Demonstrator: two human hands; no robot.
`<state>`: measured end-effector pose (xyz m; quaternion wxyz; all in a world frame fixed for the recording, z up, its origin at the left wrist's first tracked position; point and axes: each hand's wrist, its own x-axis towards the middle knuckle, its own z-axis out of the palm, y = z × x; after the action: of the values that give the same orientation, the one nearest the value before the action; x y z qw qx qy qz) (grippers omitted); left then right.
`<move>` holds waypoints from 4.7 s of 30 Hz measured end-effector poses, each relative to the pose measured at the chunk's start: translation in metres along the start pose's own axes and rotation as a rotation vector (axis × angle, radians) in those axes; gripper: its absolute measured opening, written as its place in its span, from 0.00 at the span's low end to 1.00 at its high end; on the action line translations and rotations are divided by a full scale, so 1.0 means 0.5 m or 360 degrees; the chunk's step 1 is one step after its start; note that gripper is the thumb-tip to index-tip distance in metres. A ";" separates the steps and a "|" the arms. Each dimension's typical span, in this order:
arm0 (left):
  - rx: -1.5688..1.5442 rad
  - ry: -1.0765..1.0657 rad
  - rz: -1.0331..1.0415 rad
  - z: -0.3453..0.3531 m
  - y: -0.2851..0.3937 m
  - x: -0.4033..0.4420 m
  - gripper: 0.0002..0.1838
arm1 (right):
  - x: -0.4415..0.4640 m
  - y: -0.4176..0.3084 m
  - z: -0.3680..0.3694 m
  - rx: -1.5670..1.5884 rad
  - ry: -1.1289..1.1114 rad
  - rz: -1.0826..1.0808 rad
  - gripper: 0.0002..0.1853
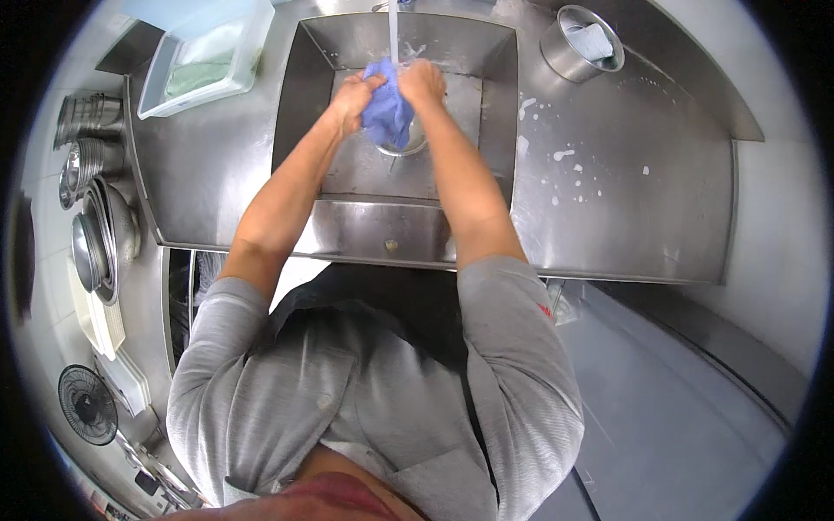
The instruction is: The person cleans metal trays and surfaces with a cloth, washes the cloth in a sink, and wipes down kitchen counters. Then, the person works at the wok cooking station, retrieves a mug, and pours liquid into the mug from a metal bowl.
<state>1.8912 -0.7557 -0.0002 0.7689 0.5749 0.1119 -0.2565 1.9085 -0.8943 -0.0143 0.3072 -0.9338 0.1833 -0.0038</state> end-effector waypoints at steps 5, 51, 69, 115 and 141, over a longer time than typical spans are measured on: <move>0.0710 -0.0453 0.0289 -0.033 0.083 -0.014 0.16 | 0.008 0.011 -0.081 0.0499 -0.0528 -0.0719 0.15; 0.0616 -0.0075 0.0603 0.028 0.045 -0.057 0.20 | -0.021 -0.078 -0.136 0.1846 -0.0860 0.0066 0.13; -0.0473 0.0102 -0.0203 -0.005 0.061 -0.034 0.13 | -0.103 -0.013 -0.052 0.2231 -0.0436 0.0066 0.20; 0.0719 0.0044 0.0752 0.016 0.014 0.030 0.28 | -0.055 -0.073 -0.185 0.2452 -0.0183 0.0249 0.14; -0.1279 0.0577 0.0154 0.098 0.001 0.036 0.06 | -0.123 -0.032 0.011 0.2196 0.0346 0.0320 0.12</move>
<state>1.9005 -0.8063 0.0073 0.9104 0.2706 0.3087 -0.0513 1.8572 -0.8583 -0.0030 0.8079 -0.4988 0.2542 -0.1841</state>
